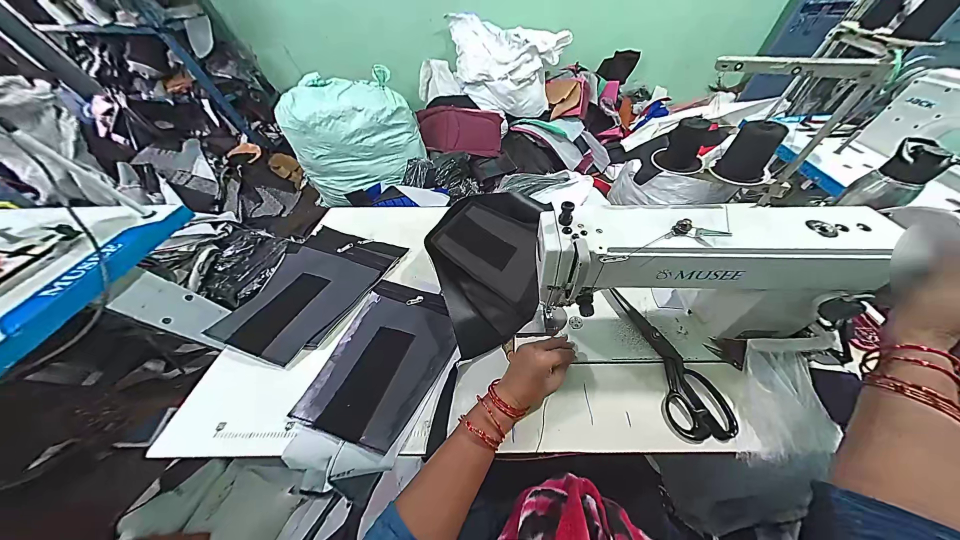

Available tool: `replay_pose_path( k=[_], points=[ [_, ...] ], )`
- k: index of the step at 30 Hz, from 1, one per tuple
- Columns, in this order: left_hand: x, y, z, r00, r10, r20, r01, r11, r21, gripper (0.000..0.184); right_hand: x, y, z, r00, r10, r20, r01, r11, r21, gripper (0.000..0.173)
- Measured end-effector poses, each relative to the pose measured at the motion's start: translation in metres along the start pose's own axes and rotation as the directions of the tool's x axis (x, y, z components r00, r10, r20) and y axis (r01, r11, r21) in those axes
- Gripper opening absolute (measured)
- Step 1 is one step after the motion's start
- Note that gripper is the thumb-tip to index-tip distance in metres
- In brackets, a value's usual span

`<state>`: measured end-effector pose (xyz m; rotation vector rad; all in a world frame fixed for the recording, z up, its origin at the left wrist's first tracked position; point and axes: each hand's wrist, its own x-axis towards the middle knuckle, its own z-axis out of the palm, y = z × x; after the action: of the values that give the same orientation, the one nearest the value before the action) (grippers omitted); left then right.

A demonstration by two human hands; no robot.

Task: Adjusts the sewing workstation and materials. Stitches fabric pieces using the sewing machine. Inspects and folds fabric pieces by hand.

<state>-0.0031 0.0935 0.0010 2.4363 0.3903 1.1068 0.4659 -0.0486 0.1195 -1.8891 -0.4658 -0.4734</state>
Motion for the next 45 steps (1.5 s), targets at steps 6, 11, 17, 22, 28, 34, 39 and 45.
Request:
replay_pose_path(
  k=[6,11,17,22,28,34,39,45],
  points=[
    [-0.002,0.009,0.008,0.977,0.188,0.103,-0.173,0.974,-0.146,0.014,0.006,-0.01,-0.01,0.997,-0.016,0.077,0.02,0.999,-0.051,0.055],
    [-0.002,0.015,0.007,0.959,0.226,0.17,-0.202,0.968,-0.146,0.013,-0.009,-0.027,-0.025,0.994,0.052,0.101,-0.041,0.994,-0.103,0.055],
    [-0.001,0.012,0.005,0.952,0.214,0.218,-0.18,0.969,-0.167,0.014,-0.166,-0.084,-0.001,0.845,-0.364,0.393,0.332,0.931,0.15,0.038],
    [0.0,0.011,0.004,0.948,0.228,0.224,-0.188,0.965,-0.184,0.015,-0.271,-0.132,0.07,0.352,-0.102,0.93,0.01,0.994,0.106,0.026],
    [0.0,0.012,0.002,0.949,0.24,0.204,-0.21,0.965,-0.158,0.012,-0.301,-0.155,0.117,0.318,0.109,0.942,-0.266,0.964,-0.022,0.021],
    [0.001,0.011,-0.002,0.975,0.189,0.119,-0.171,0.975,-0.145,0.018,-0.295,-0.146,0.114,0.235,0.037,0.971,-0.359,0.932,0.051,0.01],
    [0.009,0.007,-0.018,0.902,-0.3,-0.31,0.299,0.953,-0.052,0.031,-0.271,-0.134,0.093,-0.123,-0.088,0.988,-0.347,0.937,0.04,0.007],
    [0.014,-0.002,-0.027,0.866,-0.475,-0.156,0.486,0.873,0.04,0.032,-0.272,-0.123,0.051,-0.219,-0.03,0.975,-0.236,0.972,-0.023,0.006]
  ],
)
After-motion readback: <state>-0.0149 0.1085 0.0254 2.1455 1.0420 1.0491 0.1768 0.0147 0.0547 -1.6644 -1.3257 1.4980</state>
